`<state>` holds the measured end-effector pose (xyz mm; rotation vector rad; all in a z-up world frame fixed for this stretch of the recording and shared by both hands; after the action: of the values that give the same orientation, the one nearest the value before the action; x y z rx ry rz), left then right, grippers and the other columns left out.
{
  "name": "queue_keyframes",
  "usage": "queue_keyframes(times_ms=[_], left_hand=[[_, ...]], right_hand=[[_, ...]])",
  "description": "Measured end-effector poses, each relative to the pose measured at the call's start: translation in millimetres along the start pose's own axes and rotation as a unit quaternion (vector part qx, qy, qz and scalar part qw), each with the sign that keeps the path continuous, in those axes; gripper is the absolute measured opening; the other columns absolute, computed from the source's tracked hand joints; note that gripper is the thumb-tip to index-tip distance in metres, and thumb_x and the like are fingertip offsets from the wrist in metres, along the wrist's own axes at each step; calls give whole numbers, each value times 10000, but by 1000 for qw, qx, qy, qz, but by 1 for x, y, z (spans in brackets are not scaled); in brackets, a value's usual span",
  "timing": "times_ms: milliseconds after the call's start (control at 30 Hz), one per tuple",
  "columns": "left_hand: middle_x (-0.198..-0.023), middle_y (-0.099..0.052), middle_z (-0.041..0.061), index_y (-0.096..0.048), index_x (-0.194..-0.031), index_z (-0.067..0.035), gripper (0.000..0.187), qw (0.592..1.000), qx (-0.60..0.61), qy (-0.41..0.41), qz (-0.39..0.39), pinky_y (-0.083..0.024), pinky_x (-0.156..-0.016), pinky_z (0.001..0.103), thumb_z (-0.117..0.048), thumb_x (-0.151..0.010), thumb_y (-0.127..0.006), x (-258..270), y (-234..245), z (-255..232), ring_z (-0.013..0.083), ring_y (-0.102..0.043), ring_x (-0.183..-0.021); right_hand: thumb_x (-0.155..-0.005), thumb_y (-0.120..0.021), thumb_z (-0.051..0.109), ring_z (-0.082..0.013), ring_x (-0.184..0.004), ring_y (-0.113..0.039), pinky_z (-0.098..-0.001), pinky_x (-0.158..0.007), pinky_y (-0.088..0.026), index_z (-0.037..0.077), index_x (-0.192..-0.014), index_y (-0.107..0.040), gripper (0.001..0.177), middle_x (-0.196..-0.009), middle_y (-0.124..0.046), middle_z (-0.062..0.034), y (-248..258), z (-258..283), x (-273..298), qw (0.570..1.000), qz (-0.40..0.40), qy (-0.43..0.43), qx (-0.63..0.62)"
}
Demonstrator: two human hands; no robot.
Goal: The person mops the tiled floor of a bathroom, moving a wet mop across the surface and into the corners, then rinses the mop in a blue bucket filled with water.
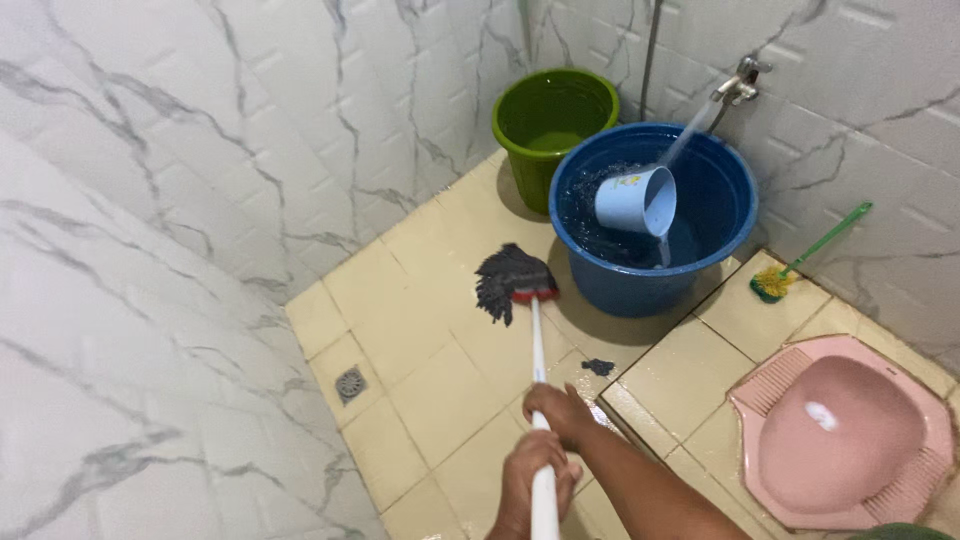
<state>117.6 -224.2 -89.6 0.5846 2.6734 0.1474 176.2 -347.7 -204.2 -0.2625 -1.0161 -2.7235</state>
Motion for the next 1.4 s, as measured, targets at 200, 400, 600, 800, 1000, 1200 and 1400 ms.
queue_keyframes(times_ms=[200, 400, 600, 800, 1000, 1200, 1400], left_hand=[[-722, -652, 85, -570, -703, -67, 248, 995, -9, -92, 45, -564, -897, 401, -1, -811, -784, 95, 28, -54, 274, -693, -794], [-685, -629, 73, -564, -659, -60, 264, 994, -46, 54, 85, -519, -687, 346, -30, -766, -804, 142, 55, -127, 232, -623, -669], [-765, -640, 103, -562, -690, -51, 226, 997, -48, 17, 55, -521, -762, 360, 4, -746, -774, 159, 33, -130, 246, -642, -761], [-766, -641, 104, -551, -695, -67, 253, 996, -51, -18, 76, -531, -832, 382, 2, -771, -783, 110, 28, -69, 262, -669, -820], [-735, -664, 117, -561, -660, -63, 251, 996, -44, -4, 83, -546, -863, 394, -9, -758, -785, 15, 29, -7, 274, -679, -795], [-741, -691, 113, -559, -657, -69, 263, 997, -51, -24, 59, -547, -919, 412, -21, -754, -798, -60, 30, 39, 284, -707, -850], [-757, -647, 128, -565, -695, -56, 231, 994, -45, -19, 98, -530, -830, 397, -3, -773, -776, -137, 32, 43, 282, -676, -829]], right_hand=[[-781, -698, 221, -229, -1082, -610, -569, -1083, -352, 192, -841, -595, 122, -983, -608, -3, -70, 33, 99, 999, 5, 19, -49], [-819, -711, 300, -260, -1056, -656, -469, -1033, -522, 235, -915, -669, 123, -1042, -709, -11, -114, 67, 151, 991, -31, -22, -126], [-842, -687, 235, -278, -1331, -501, -688, -1103, -195, 213, -903, -651, 75, -1111, -675, -5, -98, 71, 170, 999, 13, 13, -43], [-862, -655, 219, -256, -1336, -512, -726, -1112, -168, 201, -868, -619, 41, -1042, -662, 5, -61, 55, 114, 999, 21, 13, -40], [-853, -669, 258, -214, -1236, -584, -684, -1164, -197, 227, -904, -635, 69, -1098, -632, 31, 0, 46, 35, 998, 42, -17, -34], [-842, -697, 231, -216, -1293, -553, -674, -1203, -163, 235, -951, -613, 138, -1155, -618, 39, 42, 31, -39, 997, 57, -30, -35], [-820, -696, 199, -198, -1430, -421, -720, -1151, -134, 205, -911, -610, 125, -1144, -643, 58, 73, 17, -102, 998, 58, -19, -31]])
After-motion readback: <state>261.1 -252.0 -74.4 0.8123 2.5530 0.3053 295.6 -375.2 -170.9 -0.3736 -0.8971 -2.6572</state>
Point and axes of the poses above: each hand's wrist, its own x-axis away from the middle knuckle, its own y-axis out of the back of the hand, z = x × y, the point moved 3 cm from there along -x, towards the middle knuckle
